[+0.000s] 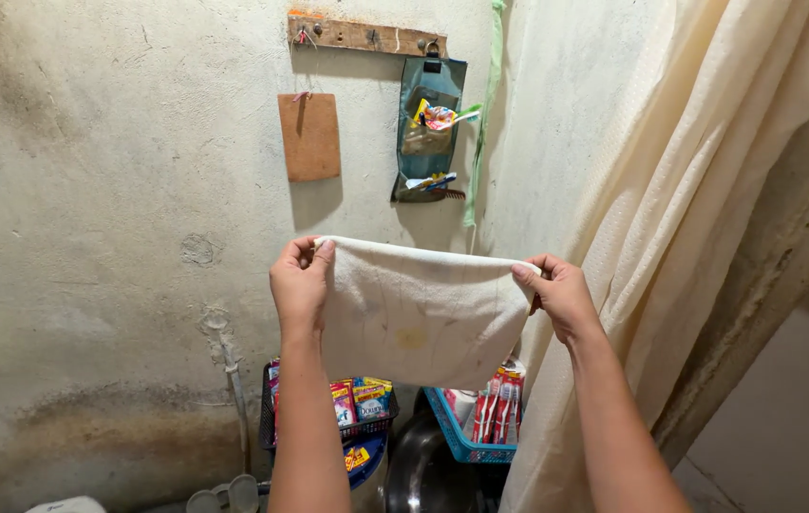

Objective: The person removes small packets of laundry detergent from a white plastic bag and places them into a black plastic basket on a bucket. They then fold white towels and hang them on a line in the bathroom.

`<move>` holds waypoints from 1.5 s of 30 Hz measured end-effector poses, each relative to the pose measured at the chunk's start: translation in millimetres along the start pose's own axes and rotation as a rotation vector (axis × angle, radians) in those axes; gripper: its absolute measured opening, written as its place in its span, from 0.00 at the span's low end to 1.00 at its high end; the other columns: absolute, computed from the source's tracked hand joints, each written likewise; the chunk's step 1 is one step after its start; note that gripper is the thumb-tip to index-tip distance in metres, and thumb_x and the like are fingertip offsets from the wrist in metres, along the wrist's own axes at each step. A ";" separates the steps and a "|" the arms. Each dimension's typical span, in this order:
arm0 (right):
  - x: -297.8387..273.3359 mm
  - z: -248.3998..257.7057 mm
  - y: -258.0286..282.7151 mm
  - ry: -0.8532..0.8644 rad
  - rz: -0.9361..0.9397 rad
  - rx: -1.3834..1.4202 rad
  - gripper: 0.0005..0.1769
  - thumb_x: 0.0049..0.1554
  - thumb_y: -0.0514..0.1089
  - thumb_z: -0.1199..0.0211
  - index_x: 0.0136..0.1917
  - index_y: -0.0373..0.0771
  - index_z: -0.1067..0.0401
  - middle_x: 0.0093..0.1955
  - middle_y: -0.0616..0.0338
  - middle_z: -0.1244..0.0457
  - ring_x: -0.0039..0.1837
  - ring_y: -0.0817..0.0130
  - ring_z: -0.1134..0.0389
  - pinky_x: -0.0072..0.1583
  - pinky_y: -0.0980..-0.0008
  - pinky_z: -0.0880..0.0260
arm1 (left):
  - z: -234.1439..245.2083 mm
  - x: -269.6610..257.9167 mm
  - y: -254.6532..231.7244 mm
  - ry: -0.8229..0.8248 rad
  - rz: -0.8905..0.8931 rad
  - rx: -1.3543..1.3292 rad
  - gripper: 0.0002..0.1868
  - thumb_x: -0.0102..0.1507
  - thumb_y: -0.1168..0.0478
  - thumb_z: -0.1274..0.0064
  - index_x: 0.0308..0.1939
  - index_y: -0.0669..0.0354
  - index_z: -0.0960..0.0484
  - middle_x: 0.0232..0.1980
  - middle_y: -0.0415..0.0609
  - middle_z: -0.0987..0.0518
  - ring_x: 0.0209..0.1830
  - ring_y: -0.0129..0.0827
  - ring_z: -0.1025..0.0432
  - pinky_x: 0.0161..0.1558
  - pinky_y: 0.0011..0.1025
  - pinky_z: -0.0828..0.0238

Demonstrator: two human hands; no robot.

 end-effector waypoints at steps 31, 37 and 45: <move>69.0 18.9 96.1 -0.093 -0.023 -0.353 0.13 0.55 0.50 0.31 0.43 0.37 0.23 0.36 0.59 0.32 0.37 0.70 0.32 0.40 0.67 0.30 | -102.5 172.3 18.7 0.436 0.059 0.145 0.10 0.61 0.59 0.38 0.39 0.62 0.15 0.34 0.43 0.19 0.32 0.25 0.30 0.34 0.28 0.32; 82.6 25.8 134.4 -0.154 -0.027 -0.414 0.13 0.57 0.50 0.33 0.44 0.36 0.24 0.35 0.57 0.33 0.37 0.69 0.33 0.39 0.65 0.29 | -129.5 190.2 0.7 0.431 -0.070 0.198 0.12 0.61 0.58 0.38 0.39 0.64 0.15 0.33 0.43 0.19 0.31 0.23 0.30 0.34 0.26 0.31; 100.7 27.9 159.1 -0.217 0.054 -0.555 0.13 0.57 0.48 0.33 0.44 0.35 0.24 0.35 0.55 0.32 0.35 0.70 0.32 0.35 0.68 0.33 | -156.1 208.2 -21.7 0.411 -0.040 0.217 0.12 0.62 0.56 0.38 0.41 0.62 0.16 0.33 0.43 0.19 0.30 0.26 0.29 0.32 0.29 0.32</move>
Point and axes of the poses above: each hand's wrist, its own x-axis towards the middle knuckle, its own z-axis out of the back of the hand, y = z × x, the point moved 9 cm from there along x, towards the middle knuckle
